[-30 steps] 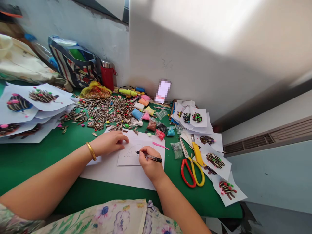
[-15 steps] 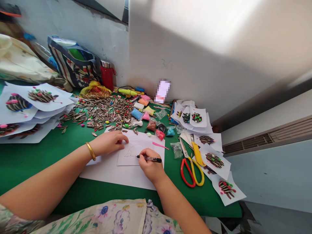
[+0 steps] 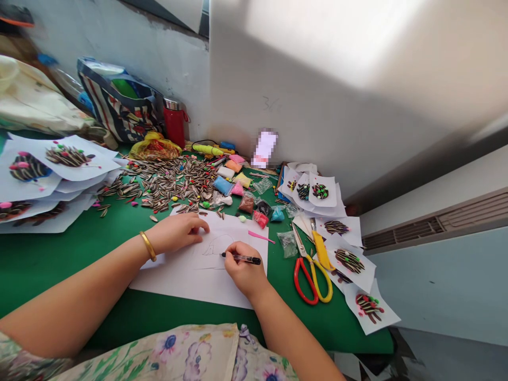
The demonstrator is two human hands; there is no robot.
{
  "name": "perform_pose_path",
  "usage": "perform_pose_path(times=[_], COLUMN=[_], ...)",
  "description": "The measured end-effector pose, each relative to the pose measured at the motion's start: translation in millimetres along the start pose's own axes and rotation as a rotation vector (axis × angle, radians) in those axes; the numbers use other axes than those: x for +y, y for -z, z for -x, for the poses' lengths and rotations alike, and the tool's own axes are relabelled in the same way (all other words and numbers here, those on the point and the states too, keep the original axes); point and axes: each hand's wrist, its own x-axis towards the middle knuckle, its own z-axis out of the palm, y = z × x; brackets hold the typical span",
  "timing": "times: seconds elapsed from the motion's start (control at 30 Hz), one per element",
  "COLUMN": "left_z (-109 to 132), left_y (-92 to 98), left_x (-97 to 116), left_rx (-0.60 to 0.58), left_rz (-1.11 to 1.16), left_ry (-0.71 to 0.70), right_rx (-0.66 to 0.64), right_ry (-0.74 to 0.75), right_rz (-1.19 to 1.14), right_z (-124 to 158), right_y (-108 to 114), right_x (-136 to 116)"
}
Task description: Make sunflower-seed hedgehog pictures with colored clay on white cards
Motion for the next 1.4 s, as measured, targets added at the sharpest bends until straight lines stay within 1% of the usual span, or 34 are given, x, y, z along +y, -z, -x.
perform_pose_path(times=[0.53,0.8,1.03,1.23,1.4], left_z=[-0.3,0.5,0.8,0.9,0.7], left_y=[-0.5,0.5,0.1,2.0,1.3], left_x=[-0.3,0.5,0.5,1.9,1.5], left_rx=[-0.001,0.000,0.007,-0.009,-0.010], left_rz=[0.004,-0.004,0.003,-0.004,-0.016], left_ry=[0.003,0.001,-0.006,-0.002,0.006], right_rx=[-0.026,0.000,-0.011,0.014,0.007], right_ry=[-0.013,-0.006,-0.018,-0.029,-0.027], right_rz=[-0.009,-0.020,-0.016,-0.022,-0.022], right_z=[0.4,0.0,-0.8,-0.6,-0.8], right_y=[-0.6,-0.2,0.8,1.1,1.7], right_x=[1.5,1.3,-0.8,0.7,0.0])
